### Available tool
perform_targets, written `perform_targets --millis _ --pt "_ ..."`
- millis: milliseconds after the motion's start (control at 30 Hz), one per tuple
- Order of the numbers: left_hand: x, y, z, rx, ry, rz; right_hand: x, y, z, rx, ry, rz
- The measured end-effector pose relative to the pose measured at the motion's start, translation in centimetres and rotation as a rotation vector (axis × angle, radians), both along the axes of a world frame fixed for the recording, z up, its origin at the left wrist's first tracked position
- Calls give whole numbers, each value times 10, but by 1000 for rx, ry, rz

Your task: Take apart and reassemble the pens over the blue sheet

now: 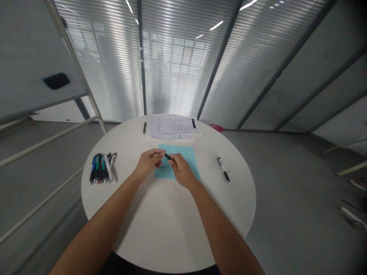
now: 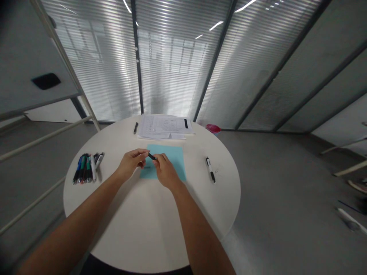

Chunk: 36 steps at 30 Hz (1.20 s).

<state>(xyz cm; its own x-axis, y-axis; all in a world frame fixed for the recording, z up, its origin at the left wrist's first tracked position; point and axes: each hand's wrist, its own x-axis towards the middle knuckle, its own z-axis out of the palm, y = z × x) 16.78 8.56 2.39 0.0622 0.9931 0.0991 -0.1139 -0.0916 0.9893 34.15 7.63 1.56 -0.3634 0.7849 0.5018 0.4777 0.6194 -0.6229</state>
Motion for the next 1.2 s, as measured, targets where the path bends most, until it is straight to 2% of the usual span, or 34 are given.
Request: perform_targets --millis 133,300,467,567,733,833,933,1033,1200 --pt "0 -1 -1 46 29 -13 -1 0 0 -43 58 0" --pt "3 -4 1 138 38 8 -5 -1 0 -192 158 24" --pt "4 -7 0 310 230 118 -10 -2 -4 -341 314 79" --pt "4 -8 -2 381 297 130 -11 -2 -3 -386 369 81" --pt "-3 -6 -4 392 406 204 -6 2 2 -436 507 41" --pt "-9 -2 -6 380 511 288 2 8 3 -426 590 -50" --pt "-13 2 -9 339 593 346 11 12 3 -315 503 -207" --pt "-14 4 -11 284 655 381 18 12 4 -202 289 -381" --pt "-17 5 -12 176 727 447 18 9 8 -160 -92 -571"
